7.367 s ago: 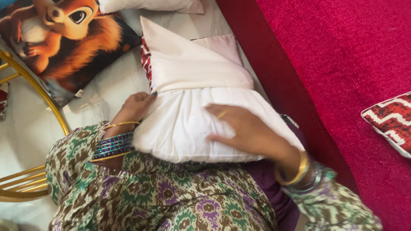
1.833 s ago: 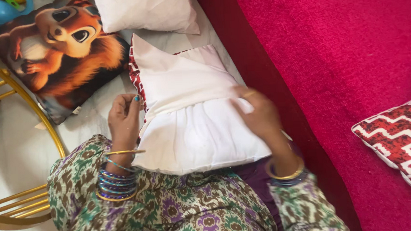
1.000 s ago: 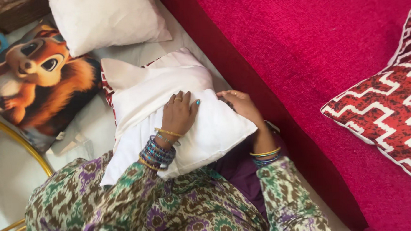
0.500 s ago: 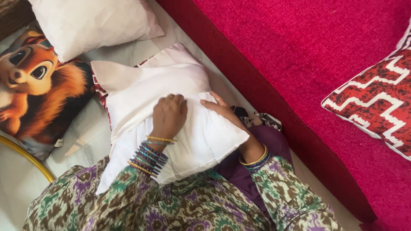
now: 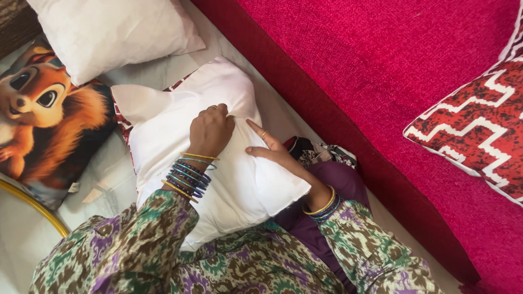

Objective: The person removes a patterned pillow cover from a pillow, then inserts the pillow into a white pillowcase. They smooth the fabric and adjust the corners to fit the pillow neatly inside the cover.

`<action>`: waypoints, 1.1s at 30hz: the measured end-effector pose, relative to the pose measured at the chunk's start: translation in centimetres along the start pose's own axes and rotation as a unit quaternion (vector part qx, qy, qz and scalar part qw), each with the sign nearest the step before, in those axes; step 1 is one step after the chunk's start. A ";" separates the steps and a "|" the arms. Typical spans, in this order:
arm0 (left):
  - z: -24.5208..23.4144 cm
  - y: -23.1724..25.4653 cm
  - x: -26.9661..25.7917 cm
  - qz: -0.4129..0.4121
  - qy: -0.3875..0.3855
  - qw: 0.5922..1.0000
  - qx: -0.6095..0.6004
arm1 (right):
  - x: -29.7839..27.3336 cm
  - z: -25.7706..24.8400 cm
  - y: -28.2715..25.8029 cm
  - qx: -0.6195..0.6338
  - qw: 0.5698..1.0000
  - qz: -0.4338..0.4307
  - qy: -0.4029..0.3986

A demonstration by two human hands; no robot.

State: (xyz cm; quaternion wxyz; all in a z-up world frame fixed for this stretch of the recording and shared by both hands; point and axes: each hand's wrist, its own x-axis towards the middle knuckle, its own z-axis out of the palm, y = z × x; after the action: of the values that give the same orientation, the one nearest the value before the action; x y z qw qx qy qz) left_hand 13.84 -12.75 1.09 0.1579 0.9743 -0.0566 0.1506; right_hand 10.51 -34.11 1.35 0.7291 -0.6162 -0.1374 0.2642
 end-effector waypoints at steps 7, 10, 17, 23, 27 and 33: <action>-3.3 2.2 1.0 -0.049 -0.037 0.994 -0.090 | 1.7 -0.5 3.0 -0.126 0.987 -0.083 -0.062; -3.7 4.6 0.6 -0.034 -0.034 0.992 -0.121 | 2.6 -1.2 6.2 -0.183 0.980 -0.062 -0.049; -4.7 7.9 -2.7 -0.022 -0.005 0.988 -0.151 | 4.1 -2.5 12.7 -0.157 0.987 -0.006 -0.038; -6.0 6.9 -4.1 -0.020 0.016 0.990 -0.139 | 4.7 -1.5 10.1 -0.186 0.978 -0.091 0.000; -7.0 5.5 -4.2 -0.034 0.021 0.987 -0.156 | 2.9 -1.3 4.8 -0.092 0.994 -0.060 -0.025; -8.4 5.6 -4.9 0.005 0.029 0.992 -0.124 | 2.0 -1.2 0.3 0.037 0.999 0.008 0.019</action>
State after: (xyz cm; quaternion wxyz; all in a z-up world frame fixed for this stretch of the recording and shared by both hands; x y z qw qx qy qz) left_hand 5.99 -15.01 8.78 0.2781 0.9422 -0.0751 0.1710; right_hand 12.66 -33.95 0.54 0.7518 -0.5948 -0.1089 0.2629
